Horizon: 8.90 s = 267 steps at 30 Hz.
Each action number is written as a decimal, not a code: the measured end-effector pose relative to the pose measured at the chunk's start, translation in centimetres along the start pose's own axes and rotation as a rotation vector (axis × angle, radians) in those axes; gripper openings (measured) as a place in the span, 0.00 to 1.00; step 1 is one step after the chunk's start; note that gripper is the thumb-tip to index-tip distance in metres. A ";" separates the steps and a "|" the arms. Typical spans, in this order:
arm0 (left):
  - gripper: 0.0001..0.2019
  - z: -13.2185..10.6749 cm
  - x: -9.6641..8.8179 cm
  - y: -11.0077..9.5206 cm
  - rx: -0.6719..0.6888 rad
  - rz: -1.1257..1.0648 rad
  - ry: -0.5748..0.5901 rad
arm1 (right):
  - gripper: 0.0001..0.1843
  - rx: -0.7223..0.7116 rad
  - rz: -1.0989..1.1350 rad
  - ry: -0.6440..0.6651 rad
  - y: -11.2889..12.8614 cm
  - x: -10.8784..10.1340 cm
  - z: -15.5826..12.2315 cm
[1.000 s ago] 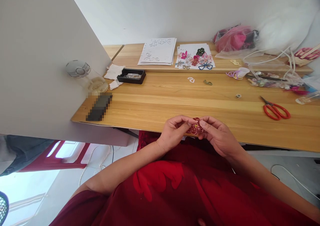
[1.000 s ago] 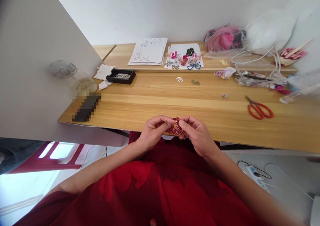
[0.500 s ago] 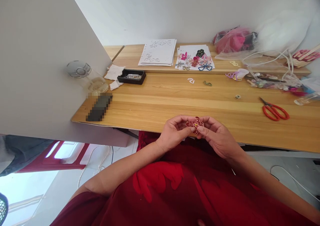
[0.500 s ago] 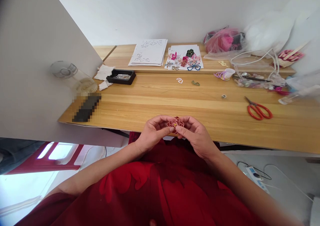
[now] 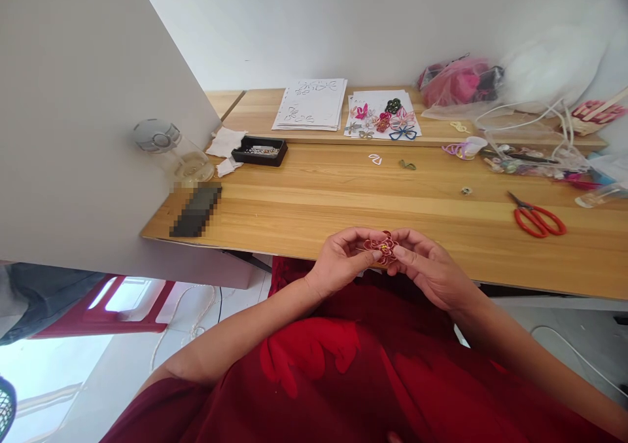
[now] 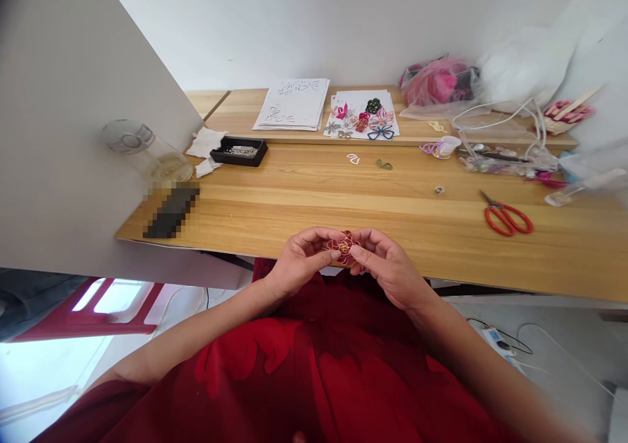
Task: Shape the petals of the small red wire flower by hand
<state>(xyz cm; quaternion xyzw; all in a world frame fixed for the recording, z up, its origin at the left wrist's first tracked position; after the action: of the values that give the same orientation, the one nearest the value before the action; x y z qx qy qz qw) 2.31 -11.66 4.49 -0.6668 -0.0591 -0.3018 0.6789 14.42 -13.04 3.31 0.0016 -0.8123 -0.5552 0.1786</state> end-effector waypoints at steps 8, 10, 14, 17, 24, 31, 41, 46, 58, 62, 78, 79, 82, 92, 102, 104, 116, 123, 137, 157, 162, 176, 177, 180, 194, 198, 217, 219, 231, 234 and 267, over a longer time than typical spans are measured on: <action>0.24 0.0 0.2 -0.3 0.111 0.301 0.079 | 0.21 0.068 -0.065 -0.108 -0.1 -0.6 0.4; 0.28 0.1 0.3 -0.8 0.148 0.393 0.095 | 0.22 0.079 -0.094 -0.128 0.0 -0.5 0.4; 0.28 0.3 0.7 -1.6 0.209 0.486 0.115 | 0.25 0.101 -0.132 -0.168 0.2 -0.4 0.5; 0.28 0.5 0.6 -1.7 0.216 0.500 0.107 | 0.26 0.129 -0.144 -0.192 0.1 -0.5 0.7; 0.27 1.7 -0.6 0.5 -0.024 0.116 0.025 | 0.25 0.083 -0.037 -0.146 0.7 -1.0 1.3; 0.20 3.0 -0.9 0.8 -0.138 -0.065 -0.065 | 0.22 0.080 0.120 -0.081 1.1 -1.7 2.2; 0.21 6.9 -0.7 0.8 -0.214 -0.048 -0.076 | 0.19 -0.031 0.069 -0.129 3.5 -3.2 3.8; 0.22 8.9 -0.4 0.8 -0.193 -0.030 -0.056 | 0.20 -0.084 -0.024 -0.137 5.0 -3.6 4.9; 0.17 13.3 -1.2 0.6 -0.178 -0.119 -0.101 | 0.20 -0.155 -0.173 -0.183 8.2 -4.9 8.3; 0.19 14.7 -1.5 0.9 -0.176 -0.184 -0.101 | 0.18 -0.135 -0.143 -0.183 8.9 -5.7 9.8; 0.21 15.7 -4.9 2.0 -0.156 -0.260 -0.193 | 0.25 -0.147 -0.298 -0.145 9.0 -3.9 13.5; 0.21 15.8 -5.0 2.0 -0.152 -0.263 -0.200 | 0.24 -0.150 -0.312 -0.140 9.1 -3.8 13.6; 0.19 15.9 -5.2 2.0 -0.139 -0.282 -0.209 | 0.23 -0.171 -0.336 -0.150 9.2 -3.7 13.9; 0.19 15.9 -5.7 2.6 -0.151 -0.286 -0.256 | 0.21 -0.191 -0.343 -0.177 8.3 -4.2 14.4; 0.16 16.0 -5.3 2.3 -0.163 -0.332 -0.247 | 0.25 -0.474 -0.630 -0.381 11.2 -4.8 12.1; 0.16 16.0 -5.2 2.2 -0.170 -0.330 -0.238 | 0.18 -0.553 -0.725 -0.395 11.9 -4.3 11.4; 0.17 16.0 -5.0 2.7 -0.177 -0.386 -0.236 | 0.09 -0.691 -0.855 -0.466 12.8 -3.0 9.9; 0.20 15.9 -5.0 3.0 -0.185 -0.386 -0.236 | 0.05 -0.769 -1.013 -0.554 13.4 -2.3 9.4; 0.21 15.9 -5.3 3.0 -0.146 -0.350 -0.259 | 0.03 -0.899 -1.032 -0.611 14.3 -0.7 8.8; 0.19 15.9 -4.8 2.8 -0.160 -0.372 -0.240 | 0.06 -0.823 -1.035 -0.605 13.7 -2.5 8.9; 0.20 15.8 -5.0 2.9 -0.172 -0.355 -0.252 | 0.05 -0.845 -1.064 -0.578 13.5 -1.6 9.0; 0.22 15.9 -4.6 2.2 -0.090 -0.264 -0.207 | 0.23 -0.160 -0.391 -0.214 8.4 -5.5 14.1; 0.22 15.9 -4.6 2.1 -0.082 -0.246 -0.202 | 0.22 -0.148 -0.376 -0.202 8.3 -5.4 14.2; 0.22 16.0 -4.6 2.1 -0.075 -0.213 -0.189 | 0.20 -0.140 -0.357 -0.203 8.7 -5.2 14.4; 0.22 16.2 -5.7 2.7 -0.021 0.152 -0.129 | 0.16 -0.162 -0.720 -0.270 22.5 -10.4 24.4; 0.20 15.9 -5.4 3.2 -0.037 0.270 -0.068 | 0.04 -0.125 -0.897 -0.490 27.0 -13.4 30.7; 0.22 16.1 -5.8 5.1 -0.039 0.331 0.027 | 0.19 0.035 -1.489 -0.571 26.7 -15.7 43.1; 0.21 16.1 -5.8 5.2 -0.037 0.333 0.029 | 0.21 0.037 -1.500 -0.569 26.9 -15.7 43.2; 0.20 16.1 -6.0 5.3 -0.069 0.314 -0.006 | 0.15 -0.009 -1.517 -0.564 27.1 -15.9 43.4; 0.20 16.2 -6.1 5.3 -0.083 0.320 -0.019 | 0.17 -0.016 -1.498 -0.566 26.7 -16.3 43.3; 0.18 16.3 -6.3 5.3 -0.103 0.266 -0.068 | 0.15 -0.194 -1.445 -0.604 29.6 -15.7 38.8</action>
<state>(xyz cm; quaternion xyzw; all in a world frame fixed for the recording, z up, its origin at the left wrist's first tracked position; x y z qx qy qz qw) 5.02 5.38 -1.45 -0.7125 0.0223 -0.1891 0.6753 23.65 36.43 13.13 0.3624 -0.5714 -0.5786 -0.4555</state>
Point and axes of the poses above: each hand's wrist, its own z-axis towards the middle knuckle, its own x-axis out of the palm, y = z × x, the point moved 10 cm from there along z, towards the middle knuckle, and after that the axes turned 9 degrees about x, right-handed, at the moved point
